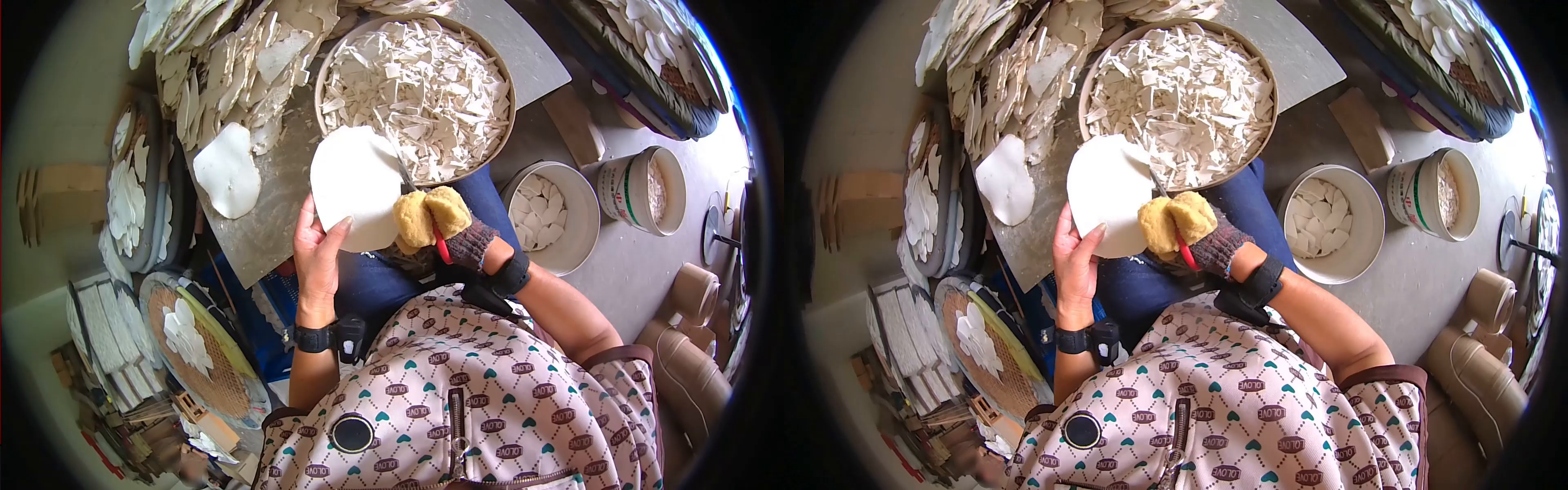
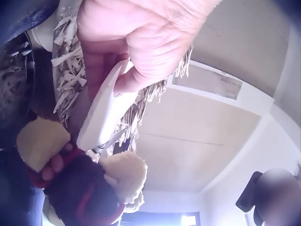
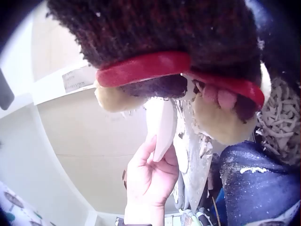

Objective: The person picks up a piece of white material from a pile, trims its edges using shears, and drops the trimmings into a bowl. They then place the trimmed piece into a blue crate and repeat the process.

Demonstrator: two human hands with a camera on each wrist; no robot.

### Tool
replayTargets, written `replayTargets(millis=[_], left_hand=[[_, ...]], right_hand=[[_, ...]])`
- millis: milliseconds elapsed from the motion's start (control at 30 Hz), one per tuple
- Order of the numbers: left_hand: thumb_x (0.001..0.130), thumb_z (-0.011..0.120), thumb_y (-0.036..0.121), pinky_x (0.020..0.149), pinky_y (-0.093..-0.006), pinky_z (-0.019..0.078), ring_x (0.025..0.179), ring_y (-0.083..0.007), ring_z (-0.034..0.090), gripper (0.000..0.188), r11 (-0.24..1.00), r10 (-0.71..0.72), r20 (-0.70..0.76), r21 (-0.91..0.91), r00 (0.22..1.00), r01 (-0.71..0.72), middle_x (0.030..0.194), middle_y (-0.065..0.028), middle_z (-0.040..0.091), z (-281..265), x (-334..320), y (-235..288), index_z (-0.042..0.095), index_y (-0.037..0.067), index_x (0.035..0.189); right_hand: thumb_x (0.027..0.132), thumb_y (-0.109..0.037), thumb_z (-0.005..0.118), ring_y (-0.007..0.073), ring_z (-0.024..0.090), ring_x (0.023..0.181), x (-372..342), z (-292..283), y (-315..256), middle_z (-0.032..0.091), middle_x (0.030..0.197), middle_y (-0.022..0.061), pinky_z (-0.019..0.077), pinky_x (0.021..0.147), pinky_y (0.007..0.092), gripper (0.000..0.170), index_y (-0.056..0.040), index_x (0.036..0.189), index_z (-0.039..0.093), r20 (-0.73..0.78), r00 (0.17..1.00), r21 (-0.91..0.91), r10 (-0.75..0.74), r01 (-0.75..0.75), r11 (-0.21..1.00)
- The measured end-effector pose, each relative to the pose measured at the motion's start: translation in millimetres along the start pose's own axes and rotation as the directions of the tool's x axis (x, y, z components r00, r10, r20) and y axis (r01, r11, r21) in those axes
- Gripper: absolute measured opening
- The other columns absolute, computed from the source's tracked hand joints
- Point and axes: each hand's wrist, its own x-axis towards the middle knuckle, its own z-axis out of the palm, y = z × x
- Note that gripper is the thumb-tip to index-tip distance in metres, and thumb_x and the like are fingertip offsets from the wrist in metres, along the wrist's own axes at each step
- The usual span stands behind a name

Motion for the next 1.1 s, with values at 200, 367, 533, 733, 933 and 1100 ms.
replayTargets(millis=[200,367,533,733,933,1100], left_hand=[[0.081,0.060,0.000,0.098,-0.0344,0.0371,0.115,-0.0197,0.046,0.070,0.991,0.132,-0.152,0.049,0.979,-0.126,0.130,-0.0132,0.044,12,-2,-8,0.023,0.003,0.140],[0.079,0.063,0.000,0.100,-0.0345,0.0346,0.119,-0.0221,0.041,0.071,0.985,0.141,-0.153,0.119,0.978,-0.123,0.135,-0.0158,0.037,9,4,-9,0.025,0.001,0.139],[0.077,0.062,-0.002,0.100,-0.0339,0.0351,0.119,-0.0214,0.041,0.070,0.991,0.114,-0.105,0.087,0.988,-0.105,0.134,-0.0157,0.037,-1,6,-2,0.026,0.000,0.138],[0.076,0.060,-0.002,0.101,-0.0340,0.0351,0.120,-0.0215,0.042,0.069,0.999,-0.003,0.002,0.044,1.000,0.003,0.132,-0.0132,0.042,-14,7,6,0.030,0.003,0.137],[0.075,0.061,-0.001,0.101,-0.0342,0.0342,0.120,-0.0219,0.043,0.070,0.997,-0.066,0.052,0.033,0.997,0.064,0.132,-0.0119,0.042,-28,15,15,0.031,0.005,0.138],[0.074,0.062,-0.002,0.099,-0.0340,0.0366,0.118,-0.0212,0.045,0.071,0.993,-0.109,0.115,0.056,0.987,0.103,0.130,-0.0121,0.044,-39,18,19,0.031,0.004,0.137]], right_hand=[[0.082,-0.016,0.055,0.0292,0.060,0.081,-1,4,4,0.063,0.086,0.0116,0.0469,0.070,0.0341,0.016,-0.0065,0.094,0.061,0.117,0.992,0.045,0.038,-0.043,0.998],[0.081,-0.015,0.057,0.0309,0.060,0.077,3,0,-5,0.063,0.082,0.0136,0.0479,0.067,0.0361,0.013,-0.0054,0.089,0.060,0.113,0.990,0.127,0.083,-0.098,0.987],[0.076,-0.011,0.061,0.0319,0.061,0.077,-8,11,15,0.063,0.081,0.0135,0.0482,0.067,0.0375,0.014,-0.0041,0.088,0.060,0.117,0.993,0.057,0.015,-0.022,0.998],[0.073,-0.013,0.063,0.0332,0.059,0.084,-8,5,13,0.062,0.090,0.0137,0.0477,0.072,0.0393,0.021,-0.0050,0.093,0.060,0.234,0.952,0.239,0.197,-0.253,0.937],[0.088,-0.009,0.056,0.0171,0.059,0.095,-9,1,12,0.061,0.104,0.0069,0.0466,0.086,0.0286,0.020,-0.0041,0.108,0.057,0.424,0.869,0.054,0.256,-0.306,0.950],[0.077,-0.013,0.061,0.0304,0.059,0.082,1,10,3,0.061,0.087,0.0120,0.0476,0.074,0.0370,0.017,-0.0063,0.092,0.058,0.274,0.940,0.335,0.205,-0.293,0.896]])
